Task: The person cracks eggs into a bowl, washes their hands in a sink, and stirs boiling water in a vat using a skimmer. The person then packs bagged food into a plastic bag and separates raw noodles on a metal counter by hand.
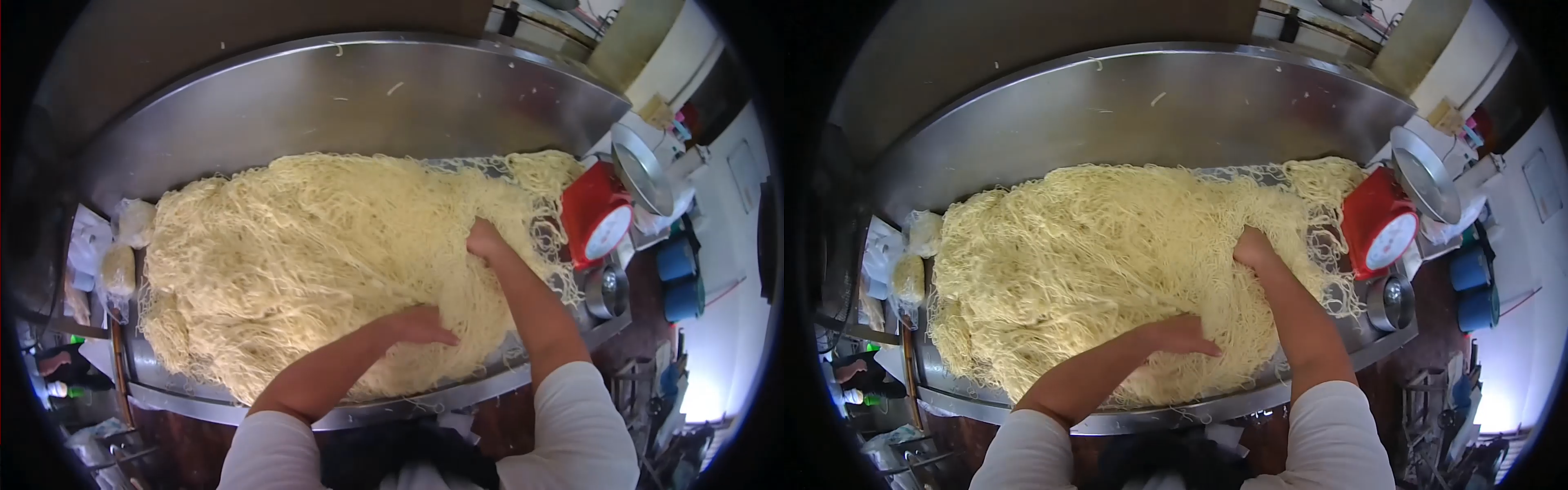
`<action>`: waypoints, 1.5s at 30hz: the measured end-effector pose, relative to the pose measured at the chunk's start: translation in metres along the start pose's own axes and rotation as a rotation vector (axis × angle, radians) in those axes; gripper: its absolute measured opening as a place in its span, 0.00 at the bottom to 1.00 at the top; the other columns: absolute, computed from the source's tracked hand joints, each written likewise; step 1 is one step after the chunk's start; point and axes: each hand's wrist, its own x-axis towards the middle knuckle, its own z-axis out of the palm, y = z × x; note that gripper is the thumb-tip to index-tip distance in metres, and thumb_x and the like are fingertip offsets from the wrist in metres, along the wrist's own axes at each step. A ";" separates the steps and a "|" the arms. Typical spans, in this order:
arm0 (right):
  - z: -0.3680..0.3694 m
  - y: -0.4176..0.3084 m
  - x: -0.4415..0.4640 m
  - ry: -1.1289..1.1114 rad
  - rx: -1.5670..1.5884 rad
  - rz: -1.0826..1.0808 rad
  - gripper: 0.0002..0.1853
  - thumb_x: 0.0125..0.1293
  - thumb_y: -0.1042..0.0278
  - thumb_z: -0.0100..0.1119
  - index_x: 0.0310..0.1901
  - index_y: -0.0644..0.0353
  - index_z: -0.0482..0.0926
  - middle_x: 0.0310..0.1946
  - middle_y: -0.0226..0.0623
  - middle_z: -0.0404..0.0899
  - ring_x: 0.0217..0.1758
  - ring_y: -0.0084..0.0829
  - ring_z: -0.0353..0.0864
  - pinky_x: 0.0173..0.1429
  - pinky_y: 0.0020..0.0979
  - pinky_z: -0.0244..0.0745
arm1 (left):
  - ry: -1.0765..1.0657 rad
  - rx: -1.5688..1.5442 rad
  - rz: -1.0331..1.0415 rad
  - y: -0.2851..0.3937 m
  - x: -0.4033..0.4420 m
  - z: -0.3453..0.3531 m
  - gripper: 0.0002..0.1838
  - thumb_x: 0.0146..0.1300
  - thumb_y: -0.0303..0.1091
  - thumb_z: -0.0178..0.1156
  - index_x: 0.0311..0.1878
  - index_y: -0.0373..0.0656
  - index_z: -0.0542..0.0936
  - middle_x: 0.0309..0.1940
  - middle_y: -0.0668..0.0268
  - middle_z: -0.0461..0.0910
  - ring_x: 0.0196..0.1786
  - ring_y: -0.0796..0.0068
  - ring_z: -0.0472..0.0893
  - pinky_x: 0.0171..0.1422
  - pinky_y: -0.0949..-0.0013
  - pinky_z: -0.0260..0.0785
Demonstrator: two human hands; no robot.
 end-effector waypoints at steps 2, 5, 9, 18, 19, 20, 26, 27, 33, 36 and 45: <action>-0.005 -0.013 0.003 0.043 -0.074 -0.029 0.26 0.55 0.53 0.64 0.50 0.64 0.81 0.45 0.57 0.82 0.47 0.51 0.83 0.52 0.42 0.77 | -0.040 -0.098 -0.027 -0.017 -0.036 -0.033 0.34 0.56 0.64 0.63 0.43 0.36 0.83 0.40 0.53 0.84 0.46 0.59 0.82 0.53 0.60 0.74; -0.052 -0.032 -0.023 -0.148 -0.210 0.112 0.21 0.54 0.58 0.66 0.47 0.64 0.82 0.42 0.51 0.84 0.45 0.48 0.84 0.51 0.42 0.77 | 0.363 0.117 0.126 -0.131 -0.077 -0.132 0.19 0.70 0.47 0.56 0.49 0.40 0.81 0.47 0.57 0.82 0.50 0.64 0.81 0.58 0.62 0.72; -0.080 -0.091 -0.077 0.153 -0.565 -0.186 0.20 0.53 0.54 0.68 0.46 0.56 0.85 0.41 0.44 0.84 0.45 0.43 0.84 0.51 0.40 0.76 | 1.037 -0.184 -0.410 -0.230 -0.177 -0.194 0.26 0.62 0.45 0.63 0.57 0.37 0.78 0.53 0.52 0.79 0.53 0.60 0.80 0.59 0.61 0.72; 0.060 -0.197 0.026 -0.136 -0.466 -0.200 0.22 0.48 0.60 0.68 0.45 0.61 0.82 0.44 0.47 0.83 0.50 0.47 0.81 0.55 0.39 0.76 | 0.381 0.077 -0.716 -0.204 -0.216 -0.137 0.48 0.54 0.62 0.64 0.66 0.30 0.69 0.66 0.44 0.69 0.69 0.52 0.70 0.72 0.59 0.62; 0.069 -0.204 0.021 -0.264 -0.519 -0.202 0.23 0.48 0.61 0.68 0.47 0.62 0.81 0.45 0.49 0.82 0.52 0.47 0.80 0.57 0.40 0.75 | 0.539 0.222 -0.752 -0.221 -0.223 -0.133 0.45 0.54 0.62 0.64 0.62 0.29 0.73 0.62 0.44 0.73 0.66 0.53 0.74 0.69 0.59 0.66; 0.069 -0.197 0.001 -0.276 -0.536 -0.195 0.23 0.48 0.61 0.68 0.47 0.62 0.81 0.45 0.49 0.82 0.52 0.47 0.80 0.57 0.40 0.75 | 0.537 0.009 -0.707 -0.270 -0.243 -0.147 0.39 0.53 0.61 0.66 0.52 0.29 0.79 0.52 0.43 0.80 0.56 0.55 0.81 0.60 0.57 0.74; 0.039 -0.115 -0.032 -0.240 -0.558 -0.016 0.24 0.54 0.56 0.67 0.52 0.59 0.82 0.50 0.47 0.82 0.54 0.47 0.81 0.58 0.42 0.75 | 0.778 0.254 -1.029 -0.332 -0.294 -0.136 0.39 0.57 0.54 0.63 0.70 0.46 0.68 0.76 0.53 0.53 0.74 0.51 0.62 0.72 0.46 0.60; 0.023 -0.116 -0.004 -0.192 -0.502 0.081 0.24 0.55 0.56 0.66 0.53 0.58 0.82 0.52 0.46 0.82 0.55 0.46 0.81 0.57 0.40 0.76 | 0.807 0.259 -1.034 -0.332 -0.295 -0.135 0.39 0.58 0.55 0.63 0.70 0.46 0.69 0.76 0.54 0.54 0.74 0.51 0.62 0.72 0.44 0.59; -0.010 -0.185 0.052 -0.254 -0.836 0.000 0.16 0.59 0.57 0.60 0.41 0.59 0.86 0.43 0.48 0.84 0.48 0.46 0.84 0.50 0.45 0.78 | 0.992 0.366 -0.773 -0.354 -0.305 -0.119 0.33 0.56 0.53 0.67 0.61 0.45 0.77 0.71 0.52 0.64 0.70 0.52 0.69 0.71 0.55 0.63; -0.012 -0.256 0.040 -0.151 -0.716 -0.235 0.15 0.57 0.57 0.60 0.39 0.56 0.87 0.41 0.45 0.85 0.46 0.43 0.84 0.48 0.43 0.78 | 1.194 0.192 -0.530 -0.280 -0.310 -0.124 0.27 0.55 0.52 0.68 0.53 0.43 0.82 0.65 0.50 0.72 0.62 0.55 0.77 0.64 0.62 0.70; 0.107 -0.256 -0.004 -0.500 -0.664 -0.562 0.21 0.56 0.59 0.62 0.50 0.61 0.83 0.53 0.46 0.81 0.66 0.47 0.72 0.72 0.64 0.52 | -0.015 0.366 -0.200 -0.169 -0.162 -0.077 0.29 0.50 0.44 0.62 0.54 0.38 0.80 0.53 0.45 0.80 0.57 0.47 0.79 0.64 0.55 0.70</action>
